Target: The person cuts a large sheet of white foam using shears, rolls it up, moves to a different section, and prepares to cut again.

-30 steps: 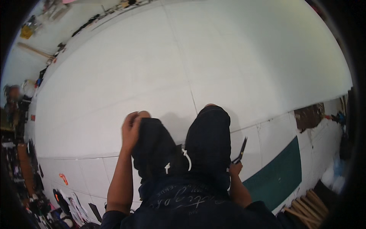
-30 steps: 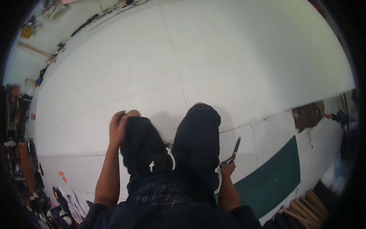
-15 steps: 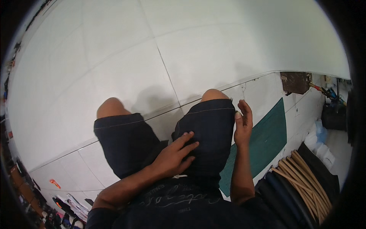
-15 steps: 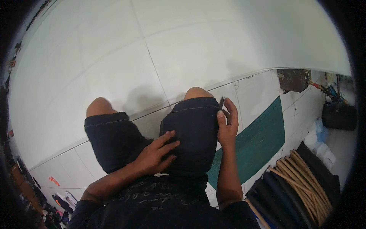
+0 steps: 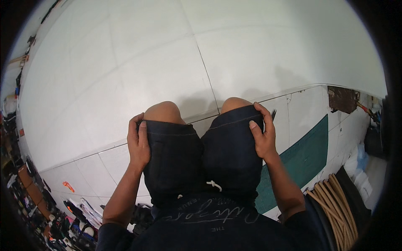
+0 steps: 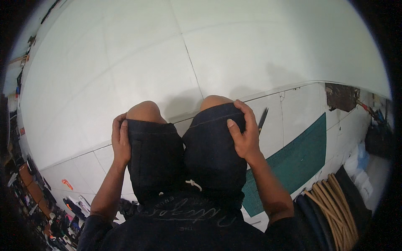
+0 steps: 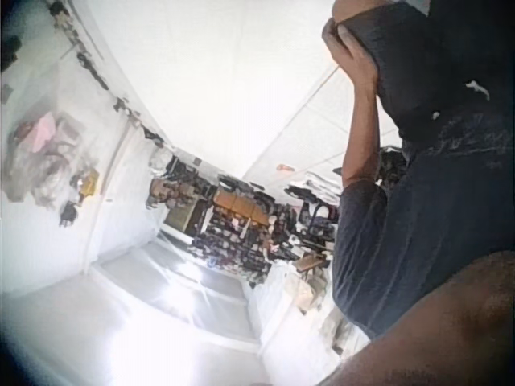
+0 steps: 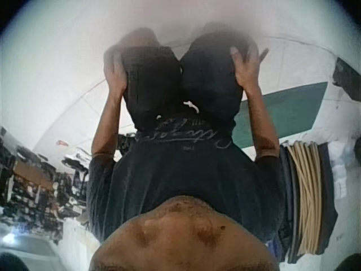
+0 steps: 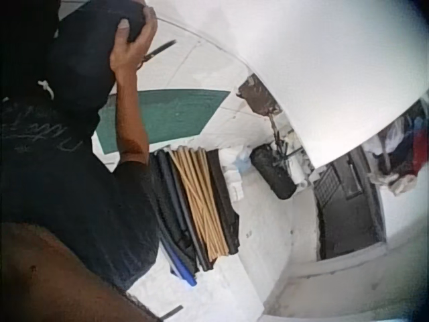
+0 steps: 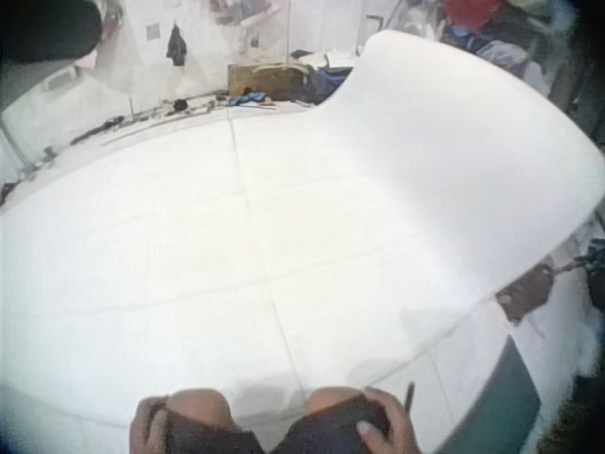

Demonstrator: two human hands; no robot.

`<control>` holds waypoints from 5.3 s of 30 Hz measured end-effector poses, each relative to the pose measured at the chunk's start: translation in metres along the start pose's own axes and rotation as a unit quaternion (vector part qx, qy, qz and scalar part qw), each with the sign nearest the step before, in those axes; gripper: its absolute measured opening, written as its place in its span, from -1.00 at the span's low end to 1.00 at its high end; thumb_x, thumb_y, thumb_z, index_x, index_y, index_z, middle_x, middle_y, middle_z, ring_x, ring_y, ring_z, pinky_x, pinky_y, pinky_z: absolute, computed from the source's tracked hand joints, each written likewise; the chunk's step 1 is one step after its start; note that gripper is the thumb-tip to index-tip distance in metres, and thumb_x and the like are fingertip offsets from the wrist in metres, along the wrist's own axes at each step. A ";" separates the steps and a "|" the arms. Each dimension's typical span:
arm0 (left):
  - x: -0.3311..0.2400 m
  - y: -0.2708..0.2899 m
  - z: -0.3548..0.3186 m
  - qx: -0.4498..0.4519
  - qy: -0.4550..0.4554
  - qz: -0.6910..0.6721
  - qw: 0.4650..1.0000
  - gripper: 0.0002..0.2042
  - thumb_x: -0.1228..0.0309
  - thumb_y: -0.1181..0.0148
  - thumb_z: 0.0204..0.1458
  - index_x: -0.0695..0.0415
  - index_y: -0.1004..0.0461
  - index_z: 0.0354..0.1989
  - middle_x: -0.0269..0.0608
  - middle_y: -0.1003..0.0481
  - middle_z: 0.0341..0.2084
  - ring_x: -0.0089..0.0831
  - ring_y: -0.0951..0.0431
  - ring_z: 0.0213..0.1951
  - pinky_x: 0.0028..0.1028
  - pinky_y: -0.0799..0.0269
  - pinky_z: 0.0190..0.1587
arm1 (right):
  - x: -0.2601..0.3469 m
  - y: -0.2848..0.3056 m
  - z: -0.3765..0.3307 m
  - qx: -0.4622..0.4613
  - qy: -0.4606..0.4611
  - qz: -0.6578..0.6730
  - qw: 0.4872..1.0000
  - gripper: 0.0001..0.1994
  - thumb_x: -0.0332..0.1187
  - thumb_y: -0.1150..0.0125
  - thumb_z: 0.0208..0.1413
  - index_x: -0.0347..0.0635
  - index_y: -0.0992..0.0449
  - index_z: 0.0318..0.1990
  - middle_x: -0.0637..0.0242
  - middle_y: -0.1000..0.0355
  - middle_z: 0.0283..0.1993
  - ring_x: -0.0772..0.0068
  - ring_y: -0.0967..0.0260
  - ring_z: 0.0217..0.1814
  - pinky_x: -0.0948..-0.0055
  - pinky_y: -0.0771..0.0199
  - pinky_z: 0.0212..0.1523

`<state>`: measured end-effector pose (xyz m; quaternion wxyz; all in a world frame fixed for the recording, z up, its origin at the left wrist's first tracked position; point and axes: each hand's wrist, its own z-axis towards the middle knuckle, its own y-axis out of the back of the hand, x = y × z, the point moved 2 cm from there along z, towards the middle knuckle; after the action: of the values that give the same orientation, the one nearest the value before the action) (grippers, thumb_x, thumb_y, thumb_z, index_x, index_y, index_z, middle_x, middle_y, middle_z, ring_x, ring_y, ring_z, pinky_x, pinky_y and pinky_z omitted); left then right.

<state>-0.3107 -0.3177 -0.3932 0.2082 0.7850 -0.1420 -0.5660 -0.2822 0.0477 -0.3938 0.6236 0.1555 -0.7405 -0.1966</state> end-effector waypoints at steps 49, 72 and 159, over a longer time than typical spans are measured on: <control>-0.061 -0.114 -0.081 0.298 -0.459 0.116 0.829 -0.58 0.66 -0.22 -0.17 0.08 -0.57 -0.05 -0.01 -0.47 -0.12 -0.02 -0.48 0.03 -0.03 -0.37 0.16 | -0.001 0.045 -0.135 -0.106 0.175 -0.185 0.961 -0.81 -0.47 -0.40 -0.16 -0.15 -0.59 -0.32 0.18 -0.43 0.00 0.07 -0.39 0.07 0.12 -0.37 0.13; -0.036 -0.119 -0.052 0.341 -0.335 0.245 0.843 -0.75 0.54 -0.18 -0.07 0.17 -0.33 -0.20 0.00 -0.36 -0.25 0.07 -0.49 -0.22 -0.04 -0.47 -0.17 | -0.073 0.044 -0.147 -0.096 0.047 -0.234 0.966 -0.61 -0.64 -0.26 -0.11 -0.21 -0.51 -0.04 0.12 -0.54 -0.02 0.05 -0.52 0.01 0.23 -0.54 0.02; -0.056 -0.106 -0.099 0.390 -0.347 0.136 0.842 -0.27 0.33 -0.28 0.03 0.21 -0.11 0.37 0.19 -0.10 0.33 0.09 -0.11 0.38 -0.15 -0.24 0.32 | -0.013 -0.011 -0.129 -0.212 0.055 -0.085 0.972 -0.65 -0.51 0.05 0.14 -0.32 -0.40 0.10 -0.01 -0.34 0.20 0.00 -0.24 0.30 0.08 -0.15 0.34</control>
<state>-0.2359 -0.1833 -0.3712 -0.1033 0.5264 -0.5195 -0.6651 -0.1527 0.0314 -0.3915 0.6631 0.0922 -0.6305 -0.3927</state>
